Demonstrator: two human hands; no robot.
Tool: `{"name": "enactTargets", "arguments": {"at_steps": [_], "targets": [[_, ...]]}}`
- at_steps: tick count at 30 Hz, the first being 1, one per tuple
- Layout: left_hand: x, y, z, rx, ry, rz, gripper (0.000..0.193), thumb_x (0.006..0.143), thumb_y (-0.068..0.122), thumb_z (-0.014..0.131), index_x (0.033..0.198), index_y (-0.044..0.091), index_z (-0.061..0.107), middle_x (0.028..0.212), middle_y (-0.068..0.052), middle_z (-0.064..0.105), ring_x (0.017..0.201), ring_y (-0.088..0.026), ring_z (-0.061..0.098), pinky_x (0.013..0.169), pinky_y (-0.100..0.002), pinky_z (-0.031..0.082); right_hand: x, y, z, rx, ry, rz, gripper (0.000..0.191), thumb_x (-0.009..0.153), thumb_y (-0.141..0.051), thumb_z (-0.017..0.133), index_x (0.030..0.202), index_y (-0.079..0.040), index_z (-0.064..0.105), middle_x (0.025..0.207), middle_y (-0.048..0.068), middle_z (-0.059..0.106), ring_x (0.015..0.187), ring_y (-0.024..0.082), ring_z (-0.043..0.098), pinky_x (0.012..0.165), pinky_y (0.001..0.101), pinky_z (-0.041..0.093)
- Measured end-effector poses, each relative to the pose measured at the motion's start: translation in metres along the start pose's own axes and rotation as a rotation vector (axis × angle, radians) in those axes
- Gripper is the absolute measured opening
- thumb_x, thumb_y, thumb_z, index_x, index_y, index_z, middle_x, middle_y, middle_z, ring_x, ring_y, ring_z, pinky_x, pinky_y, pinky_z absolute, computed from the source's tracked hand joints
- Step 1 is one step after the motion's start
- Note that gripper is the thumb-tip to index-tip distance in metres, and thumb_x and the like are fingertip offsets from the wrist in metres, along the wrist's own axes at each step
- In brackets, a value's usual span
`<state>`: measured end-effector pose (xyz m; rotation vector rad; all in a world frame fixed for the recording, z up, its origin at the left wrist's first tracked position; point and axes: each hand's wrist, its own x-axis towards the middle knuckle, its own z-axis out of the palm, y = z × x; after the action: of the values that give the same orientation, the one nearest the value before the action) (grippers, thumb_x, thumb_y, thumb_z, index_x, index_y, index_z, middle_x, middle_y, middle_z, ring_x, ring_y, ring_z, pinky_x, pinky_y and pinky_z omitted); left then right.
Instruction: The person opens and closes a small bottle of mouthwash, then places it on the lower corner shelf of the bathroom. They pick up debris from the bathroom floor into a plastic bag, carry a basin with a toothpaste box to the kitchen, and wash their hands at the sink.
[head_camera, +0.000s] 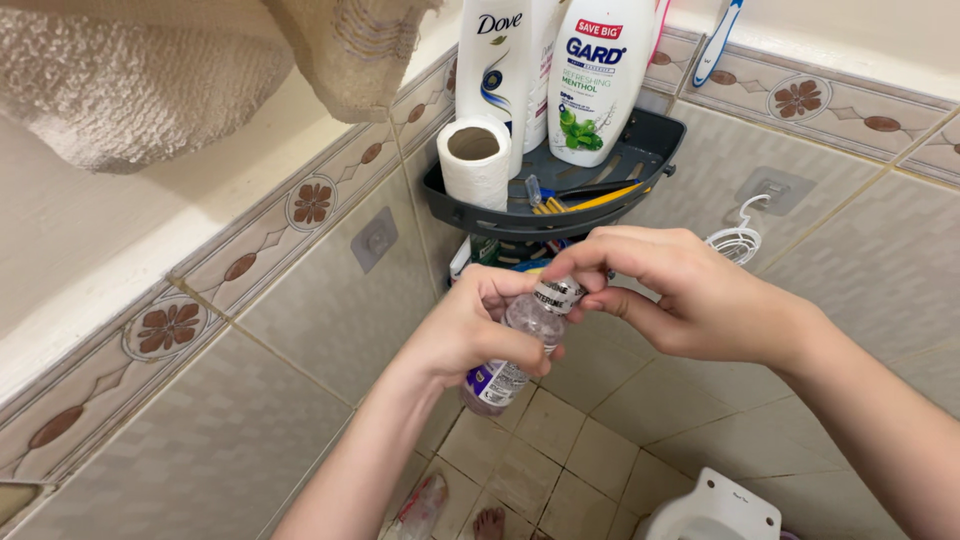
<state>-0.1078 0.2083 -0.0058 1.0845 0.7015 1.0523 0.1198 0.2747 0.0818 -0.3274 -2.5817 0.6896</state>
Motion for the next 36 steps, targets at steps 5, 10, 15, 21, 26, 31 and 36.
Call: {"name": "enactTargets", "arguments": {"at_steps": [5,10,15,21,26,31,36], "targets": [[0.004,0.004,-0.001,-0.106,-0.102,-0.014,0.058,0.061,-0.009,0.072,0.119,-0.004,0.071,0.101,-0.013,0.076,0.082,-0.019,0.073,0.071,-0.034,0.059,-0.008,0.01,0.005,0.24,0.22,-0.015,0.031,0.087,0.0,0.076,0.117,-0.005,0.07,0.1,0.005,0.072,0.09,0.017,0.069,0.083,0.0292,0.057],[0.005,0.006,0.002,-0.141,-0.131,-0.02,0.059,0.061,-0.008,0.07,0.121,-0.006,0.07,0.108,-0.015,0.075,0.085,-0.021,0.073,0.073,-0.036,0.06,-0.008,0.018,0.006,0.062,0.225,-0.104,0.024,0.084,-0.005,0.08,0.107,-0.008,0.073,0.105,0.005,0.071,0.096,0.016,0.07,0.086,0.0283,0.057],[0.009,0.009,0.001,-0.124,-0.138,-0.024,0.058,0.059,-0.008,0.068,0.117,-0.007,0.071,0.105,-0.016,0.076,0.082,-0.022,0.074,0.071,-0.036,0.06,-0.006,0.019,-0.001,0.023,0.2,-0.095,0.021,0.082,-0.009,0.083,0.101,-0.011,0.074,0.102,0.002,0.073,0.095,0.015,0.071,0.085,0.0286,0.058],[0.013,0.013,0.001,-0.036,-0.119,-0.03,0.055,0.057,-0.008,0.067,0.111,-0.007,0.072,0.102,-0.016,0.076,0.081,-0.022,0.074,0.07,-0.036,0.061,0.008,0.013,-0.014,0.044,0.024,-0.06,0.017,0.084,-0.012,0.08,0.092,-0.006,0.066,0.094,0.002,0.07,0.09,0.018,0.067,0.083,0.0333,0.055],[0.019,0.014,-0.003,0.025,-0.09,-0.048,0.051,0.062,-0.009,0.07,0.112,-0.005,0.073,0.101,-0.014,0.076,0.081,-0.02,0.074,0.067,-0.034,0.061,0.012,0.005,-0.02,-0.025,-0.07,0.03,0.012,0.084,-0.009,0.075,0.09,-0.006,0.065,0.091,0.003,0.07,0.087,0.021,0.069,0.077,0.0328,0.055],[0.02,0.016,-0.006,0.129,-0.17,-0.03,0.05,0.065,-0.012,0.073,0.115,-0.009,0.075,0.098,-0.017,0.075,0.082,-0.019,0.072,0.07,-0.033,0.06,0.005,0.008,-0.019,-0.063,-0.138,0.012,0.011,0.084,-0.006,0.072,0.09,-0.007,0.063,0.091,0.004,0.067,0.088,0.023,0.069,0.077,0.0334,0.055],[0.016,0.028,-0.007,0.001,-0.195,-0.035,0.055,0.06,-0.013,0.068,0.115,-0.008,0.072,0.102,-0.015,0.077,0.081,-0.019,0.074,0.065,-0.033,0.06,-0.005,0.012,-0.016,0.079,0.028,-0.098,0.016,0.087,-0.008,0.077,0.096,-0.009,0.065,0.098,0.002,0.068,0.093,0.018,0.068,0.083,0.0308,0.055]]}}
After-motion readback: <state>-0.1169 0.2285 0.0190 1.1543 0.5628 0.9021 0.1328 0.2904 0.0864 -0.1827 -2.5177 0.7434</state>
